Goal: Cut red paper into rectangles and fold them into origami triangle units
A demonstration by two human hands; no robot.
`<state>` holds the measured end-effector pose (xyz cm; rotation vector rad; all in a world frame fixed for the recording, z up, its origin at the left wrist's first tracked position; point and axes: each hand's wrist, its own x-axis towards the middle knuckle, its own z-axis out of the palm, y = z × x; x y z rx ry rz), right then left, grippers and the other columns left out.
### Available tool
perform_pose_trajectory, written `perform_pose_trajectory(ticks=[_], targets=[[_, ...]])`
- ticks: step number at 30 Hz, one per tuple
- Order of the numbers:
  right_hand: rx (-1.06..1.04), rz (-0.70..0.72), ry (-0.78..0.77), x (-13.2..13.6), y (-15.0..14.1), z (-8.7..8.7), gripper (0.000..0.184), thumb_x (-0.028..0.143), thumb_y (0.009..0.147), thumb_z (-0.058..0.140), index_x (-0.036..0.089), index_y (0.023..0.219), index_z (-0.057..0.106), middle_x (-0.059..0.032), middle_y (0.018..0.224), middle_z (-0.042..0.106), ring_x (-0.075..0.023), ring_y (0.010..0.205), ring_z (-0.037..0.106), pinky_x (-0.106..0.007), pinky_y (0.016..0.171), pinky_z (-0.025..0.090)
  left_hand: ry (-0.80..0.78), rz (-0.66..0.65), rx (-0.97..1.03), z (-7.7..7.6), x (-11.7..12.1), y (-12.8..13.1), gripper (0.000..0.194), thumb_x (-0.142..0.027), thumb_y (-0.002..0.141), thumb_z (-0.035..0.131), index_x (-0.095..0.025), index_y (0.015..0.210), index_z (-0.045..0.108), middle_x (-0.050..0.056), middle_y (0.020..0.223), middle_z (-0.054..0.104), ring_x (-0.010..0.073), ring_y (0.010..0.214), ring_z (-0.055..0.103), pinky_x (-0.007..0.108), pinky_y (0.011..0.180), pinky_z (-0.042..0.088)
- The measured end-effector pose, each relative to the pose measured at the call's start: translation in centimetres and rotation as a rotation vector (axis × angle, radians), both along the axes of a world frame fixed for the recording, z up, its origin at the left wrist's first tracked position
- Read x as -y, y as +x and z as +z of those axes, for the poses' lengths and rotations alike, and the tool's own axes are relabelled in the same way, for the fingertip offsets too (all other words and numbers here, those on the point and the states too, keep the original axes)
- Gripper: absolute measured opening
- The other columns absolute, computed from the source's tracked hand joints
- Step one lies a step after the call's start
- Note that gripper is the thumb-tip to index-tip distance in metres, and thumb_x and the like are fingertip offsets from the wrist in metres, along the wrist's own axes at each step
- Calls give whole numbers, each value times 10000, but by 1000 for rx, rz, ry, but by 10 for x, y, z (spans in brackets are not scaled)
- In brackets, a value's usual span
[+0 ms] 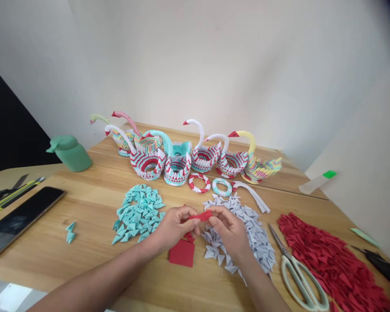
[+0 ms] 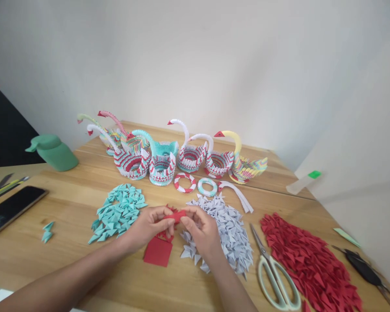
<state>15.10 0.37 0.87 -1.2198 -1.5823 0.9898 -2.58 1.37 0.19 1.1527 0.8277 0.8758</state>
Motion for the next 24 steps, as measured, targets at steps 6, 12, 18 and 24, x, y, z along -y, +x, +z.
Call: perform_pose_trajectory(ticks=[6, 12, 18, 24], targets=[[-27, 80, -119, -1, -4, -3, 269, 427, 824, 599, 166, 759, 615, 7, 619, 593, -127, 572, 529, -227, 550, 425, -58, -20, 69, -3, -1, 1, 411, -499, 688, 698, -121, 750, 550, 5, 589, 609, 87, 499, 540, 219, 545, 437], [55, 27, -69, 1, -4, -5, 270, 405, 835, 589, 177, 690, 586, 34, 565, 566, -114, 536, 506, -210, 521, 408, -45, -35, 22, -2, 0, 3, 422, -523, 685, 684, -132, 758, 543, -14, 558, 585, 78, 469, 512, 207, 512, 415], [83, 10, -57, 0, -4, -4, 287, 408, 826, 584, 184, 649, 559, 37, 550, 549, -115, 522, 494, -209, 507, 390, -18, -49, -34, -2, -1, 1, 382, -498, 711, 659, -136, 764, 549, -20, 558, 573, 79, 458, 501, 200, 484, 382], [53, 16, -29, 1, -3, -2, 281, 380, 835, 552, 186, 632, 543, 30, 558, 551, -119, 533, 494, -217, 525, 397, 113, 31, -39, -2, -7, -5, 335, -447, 758, 643, -128, 741, 542, -18, 570, 556, 77, 511, 477, 206, 530, 371]])
